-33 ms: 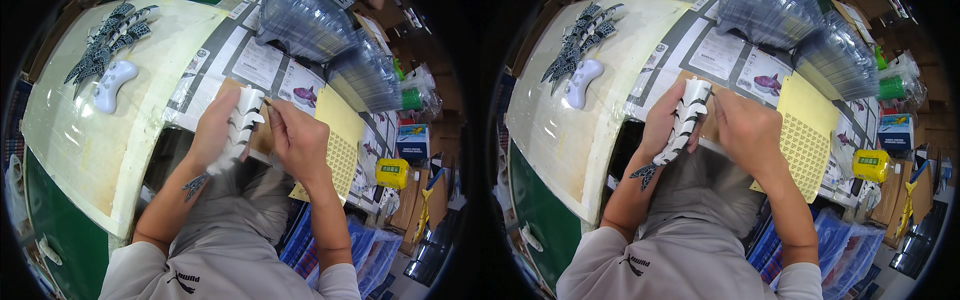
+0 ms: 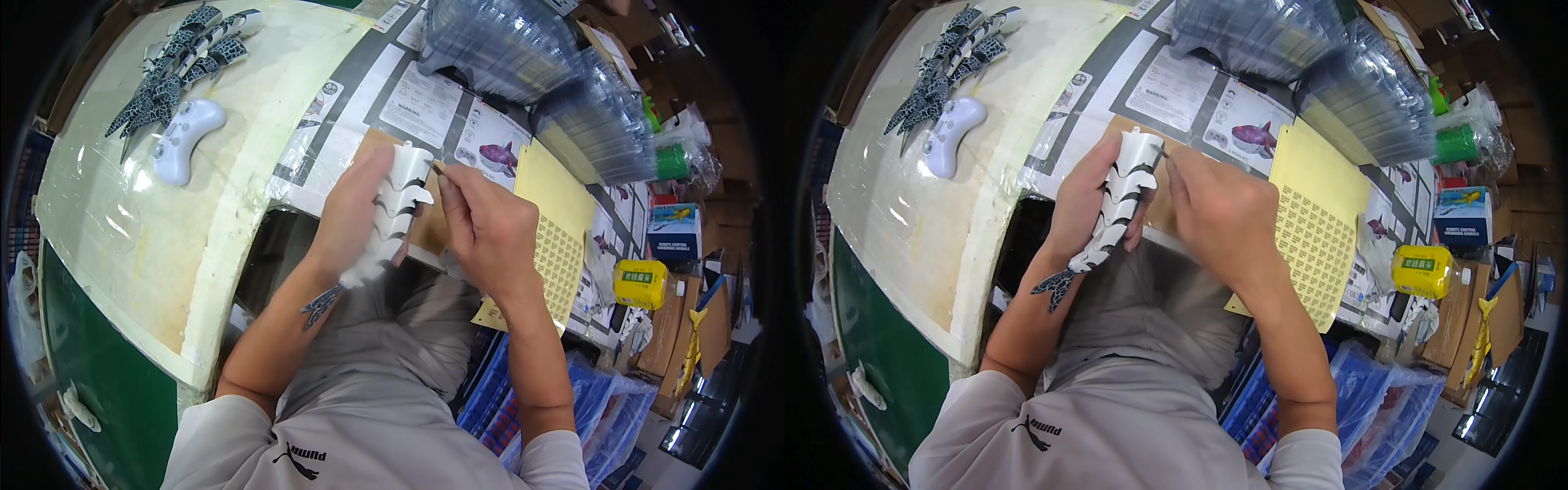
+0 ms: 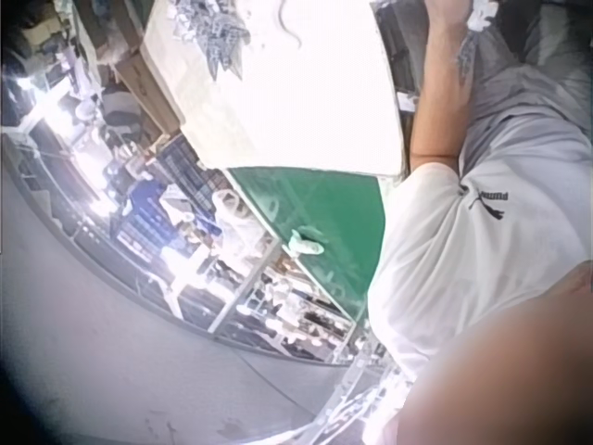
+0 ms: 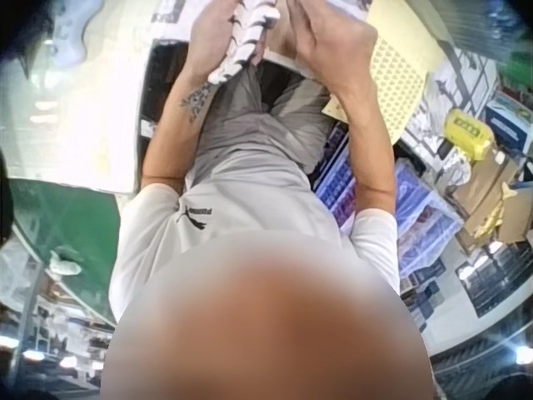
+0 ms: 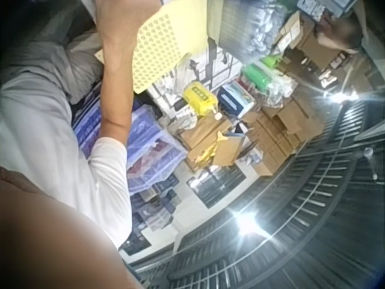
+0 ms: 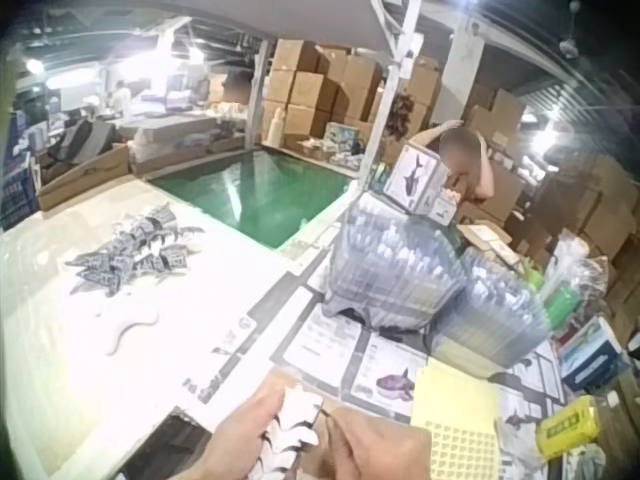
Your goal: The person assembles white plastic dolphin-shaped items by attaching patterned tail pieces and wiping them with a cloth. They handle multiple units one at a time, placing finished items on the table and retrieving new ones from a bin.
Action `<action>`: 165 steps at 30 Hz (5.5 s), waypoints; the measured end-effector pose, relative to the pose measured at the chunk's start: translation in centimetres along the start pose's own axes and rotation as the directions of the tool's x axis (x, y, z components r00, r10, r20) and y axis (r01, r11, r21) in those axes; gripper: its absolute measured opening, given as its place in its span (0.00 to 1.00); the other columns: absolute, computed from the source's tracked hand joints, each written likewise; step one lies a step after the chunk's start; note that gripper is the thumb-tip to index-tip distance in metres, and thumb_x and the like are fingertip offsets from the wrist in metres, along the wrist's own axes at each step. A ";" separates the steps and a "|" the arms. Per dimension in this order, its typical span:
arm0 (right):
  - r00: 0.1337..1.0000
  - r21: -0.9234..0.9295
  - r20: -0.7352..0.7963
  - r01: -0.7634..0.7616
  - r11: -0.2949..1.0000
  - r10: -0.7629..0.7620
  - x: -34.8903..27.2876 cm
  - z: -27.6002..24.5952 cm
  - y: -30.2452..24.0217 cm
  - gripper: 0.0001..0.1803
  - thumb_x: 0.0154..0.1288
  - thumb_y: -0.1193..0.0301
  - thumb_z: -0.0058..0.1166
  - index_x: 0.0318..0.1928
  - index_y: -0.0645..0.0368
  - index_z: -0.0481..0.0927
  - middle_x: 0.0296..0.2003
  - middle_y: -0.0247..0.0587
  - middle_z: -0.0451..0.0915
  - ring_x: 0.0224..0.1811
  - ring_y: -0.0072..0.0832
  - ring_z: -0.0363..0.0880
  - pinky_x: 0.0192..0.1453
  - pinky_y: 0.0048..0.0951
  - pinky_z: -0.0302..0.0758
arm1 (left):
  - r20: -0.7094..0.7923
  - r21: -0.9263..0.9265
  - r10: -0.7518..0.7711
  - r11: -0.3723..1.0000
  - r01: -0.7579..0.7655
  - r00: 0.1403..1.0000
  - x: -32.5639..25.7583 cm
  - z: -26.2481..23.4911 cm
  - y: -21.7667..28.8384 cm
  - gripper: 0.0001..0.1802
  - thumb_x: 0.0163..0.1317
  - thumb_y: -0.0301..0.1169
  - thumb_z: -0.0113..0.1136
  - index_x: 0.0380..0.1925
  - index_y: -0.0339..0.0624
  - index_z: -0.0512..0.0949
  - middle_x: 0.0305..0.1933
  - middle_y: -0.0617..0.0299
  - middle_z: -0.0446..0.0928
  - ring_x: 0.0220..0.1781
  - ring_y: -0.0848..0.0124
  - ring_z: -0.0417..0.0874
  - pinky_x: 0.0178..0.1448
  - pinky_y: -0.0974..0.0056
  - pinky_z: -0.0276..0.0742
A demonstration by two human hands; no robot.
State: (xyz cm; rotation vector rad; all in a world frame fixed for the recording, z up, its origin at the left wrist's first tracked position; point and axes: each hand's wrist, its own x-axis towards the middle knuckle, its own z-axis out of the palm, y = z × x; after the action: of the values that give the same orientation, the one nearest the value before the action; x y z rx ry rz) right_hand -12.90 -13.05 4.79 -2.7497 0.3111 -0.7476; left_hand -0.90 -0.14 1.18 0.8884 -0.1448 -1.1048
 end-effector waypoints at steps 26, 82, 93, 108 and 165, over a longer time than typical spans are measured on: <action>0.994 0.006 -0.019 0.108 0.994 -0.108 0.0 -0.2 0.5 0.05 0.68 0.75 0.65 0.43 0.59 0.87 0.28 0.45 0.84 0.26 0.40 0.84 0.30 0.36 0.78 | 0.000 -0.016 -0.004 1.000 0.004 1.000 0.2 -0.1 -0.1 0.26 0.84 0.49 0.38 0.43 0.39 0.76 0.21 0.58 0.75 0.11 0.71 0.72 0.14 0.66 0.70; 0.990 0.327 0.073 -0.141 0.935 0.124 -4.5 -0.8 -4.7 0.07 0.74 0.75 0.63 0.48 0.64 0.85 0.29 0.40 0.85 0.24 0.21 0.79 0.30 0.24 0.74 | -0.010 -0.126 0.079 0.989 -0.080 0.997 0.3 0.7 -0.4 0.18 0.82 0.46 0.50 0.55 0.45 0.77 0.37 0.63 0.83 0.29 0.78 0.84 0.26 0.72 0.79; 0.972 0.088 0.112 0.196 0.977 -0.205 -2.4 -2.3 -4.1 0.10 0.64 0.75 0.70 0.45 0.58 0.88 0.26 0.38 0.81 0.25 0.33 0.80 0.29 0.34 0.75 | 0.088 -0.094 0.072 0.994 -0.064 0.994 -0.1 0.2 0.2 0.15 0.81 0.44 0.54 0.52 0.46 0.77 0.35 0.64 0.82 0.25 0.78 0.82 0.23 0.71 0.77; 0.932 -0.060 0.123 0.349 0.935 -0.340 -1.0 -1.9 -3.3 0.11 0.58 0.78 0.71 0.43 0.57 0.88 0.22 0.36 0.75 0.23 0.33 0.76 0.25 0.36 0.69 | 0.149 -0.174 0.002 0.984 0.025 0.989 1.5 -1.3 -0.3 0.18 0.78 0.36 0.58 0.61 0.39 0.77 0.43 0.63 0.83 0.36 0.78 0.85 0.36 0.70 0.82; 0.857 -0.153 0.177 0.509 0.847 -0.484 1.3 -2.0 -2.9 0.10 0.59 0.68 0.66 0.40 0.53 0.82 0.23 0.31 0.71 0.23 0.27 0.77 0.26 0.33 0.72 | 0.075 -0.203 -0.145 0.967 0.157 0.987 2.0 -0.8 0.5 0.17 0.76 0.42 0.58 0.60 0.50 0.78 0.30 0.71 0.81 0.18 0.81 0.77 0.15 0.73 0.64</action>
State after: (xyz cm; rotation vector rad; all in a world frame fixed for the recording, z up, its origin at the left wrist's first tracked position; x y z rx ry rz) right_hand -12.48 -11.06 8.02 -3.0861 -0.4039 -0.6686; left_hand 0.85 -1.28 0.33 0.6878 -0.0092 -1.2645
